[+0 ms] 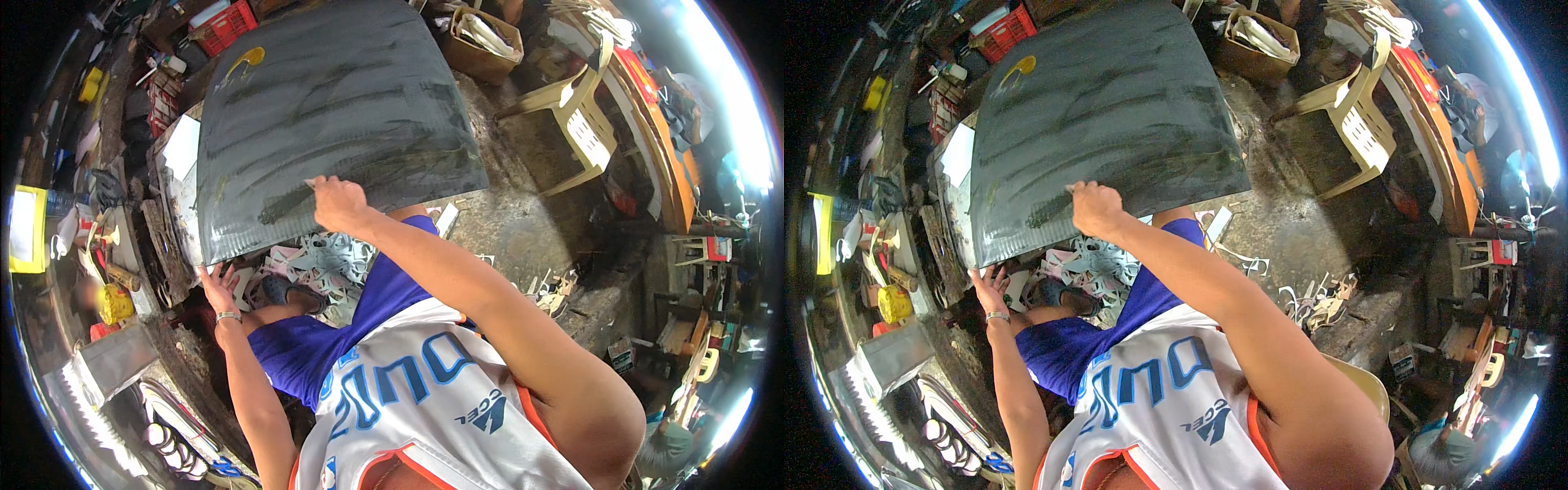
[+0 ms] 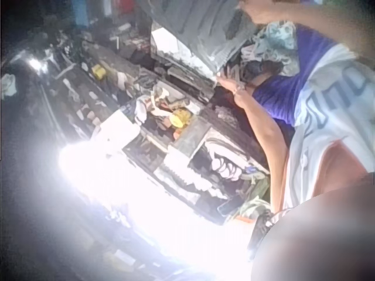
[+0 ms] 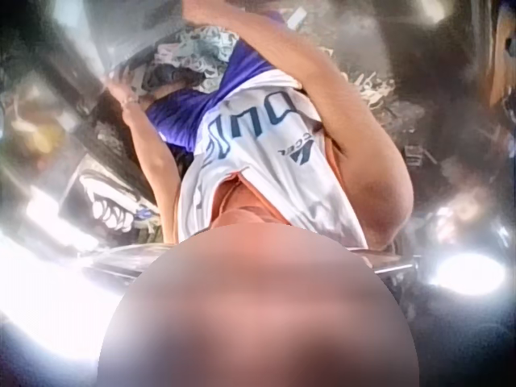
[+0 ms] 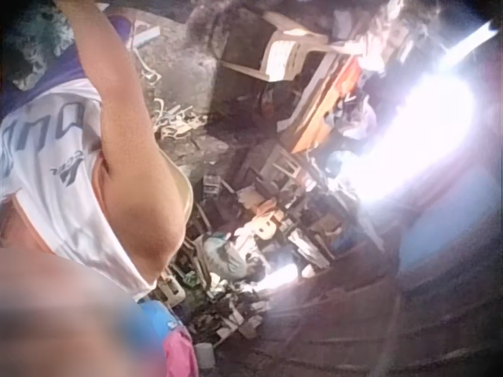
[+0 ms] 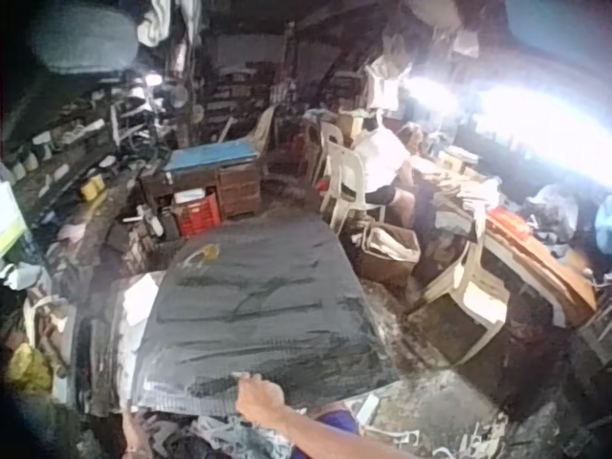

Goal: The person applies yellow glue to a dark gray board using a small wooden spreader. They scoop glue from a yellow tub, spread it across the board surface, and reposition the board to cover more area.

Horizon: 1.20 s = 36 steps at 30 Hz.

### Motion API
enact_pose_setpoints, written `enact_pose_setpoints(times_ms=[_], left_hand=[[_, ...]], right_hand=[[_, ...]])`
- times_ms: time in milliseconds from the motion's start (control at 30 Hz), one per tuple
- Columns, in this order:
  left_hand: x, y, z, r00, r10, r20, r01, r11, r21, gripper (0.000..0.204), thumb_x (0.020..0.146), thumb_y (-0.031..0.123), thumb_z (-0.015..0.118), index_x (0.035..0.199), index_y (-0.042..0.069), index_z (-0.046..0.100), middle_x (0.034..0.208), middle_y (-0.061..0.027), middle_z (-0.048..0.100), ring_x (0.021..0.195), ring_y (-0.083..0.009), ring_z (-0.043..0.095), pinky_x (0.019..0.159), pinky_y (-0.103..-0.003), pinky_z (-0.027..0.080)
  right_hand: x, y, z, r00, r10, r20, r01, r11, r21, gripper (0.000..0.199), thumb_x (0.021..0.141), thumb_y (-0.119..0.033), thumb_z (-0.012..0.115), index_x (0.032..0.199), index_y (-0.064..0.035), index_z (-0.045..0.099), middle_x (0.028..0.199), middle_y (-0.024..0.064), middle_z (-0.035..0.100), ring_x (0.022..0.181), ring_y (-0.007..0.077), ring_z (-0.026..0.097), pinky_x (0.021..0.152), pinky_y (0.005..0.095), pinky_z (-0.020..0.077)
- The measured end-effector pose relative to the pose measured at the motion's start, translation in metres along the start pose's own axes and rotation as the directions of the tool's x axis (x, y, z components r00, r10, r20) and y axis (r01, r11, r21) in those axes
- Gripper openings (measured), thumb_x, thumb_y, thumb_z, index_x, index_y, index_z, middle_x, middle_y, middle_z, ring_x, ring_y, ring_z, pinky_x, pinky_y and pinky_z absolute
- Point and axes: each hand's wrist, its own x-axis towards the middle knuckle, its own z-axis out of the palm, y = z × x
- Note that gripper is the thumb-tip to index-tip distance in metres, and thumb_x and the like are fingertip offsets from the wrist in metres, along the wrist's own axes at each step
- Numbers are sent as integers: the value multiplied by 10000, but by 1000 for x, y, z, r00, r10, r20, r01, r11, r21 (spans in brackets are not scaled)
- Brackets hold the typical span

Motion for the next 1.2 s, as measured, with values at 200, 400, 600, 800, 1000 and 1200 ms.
enact_pose_setpoints(times_ms=[200,400,600,800,1000,1200], left_hand=[[5,-4,-3,1000,4,26,-4,1000,1,886,1077,673,455,1716,111,208,1566,-218,538,1296,-376,662,1012,-491,546],[3,-2,0,999,5,52,-5,1000,6,961,1074,712,403,1722,59,122,1645,-268,423,1394,-426,586,1103,-539,518],[-1,-2,1,999,6,31,-5,1000,-11,866,1103,643,419,1719,92,158,1575,-234,525,1325,-406,646,1054,-517,528],[1,-2,0,998,22,64,-23,1000,3,850,1108,627,428,1721,99,166,1537,-226,552,1311,-406,655,1063,-517,522],[2,-4,-1,1000,9,30,-9,1000,5,858,1104,633,435,1719,96,171,1540,-228,551,1311,-400,656,1074,-519,522],[7,-9,-6,999,20,43,-20,1000,4,891,1090,649,458,1715,80,176,1552,-239,540,1334,-400,642,1081,-521,521]], right_hand=[[-21,77,-80,994,-100,-46,98,994,-47,533,856,-160,622,1382,-247,616,1274,115,722,1089,391,736,829,534,605],[-45,201,-157,947,270,-173,-312,900,-305,559,836,-155,676,1392,-212,662,1059,150,792,1006,365,775,817,514,611],[-67,244,-118,979,83,-188,-156,899,-410,405,873,-101,685,1277,-131,678,1216,144,743,1128,357,735,911,492,603],[-89,274,-129,986,113,-125,-160,859,-486,509,873,-45,673,1370,-154,668,1207,116,719,1153,345,708,911,484,603],[-135,282,-106,996,-34,-88,-11,882,-472,425,864,-21,669,1265,-161,697,1170,81,708,1119,325,687,913,475,592],[-177,251,-130,990,-98,-101,49,914,-403,407,845,-14,657,1237,-115,687,1107,98,706,1074,330,687,898,475,588]])
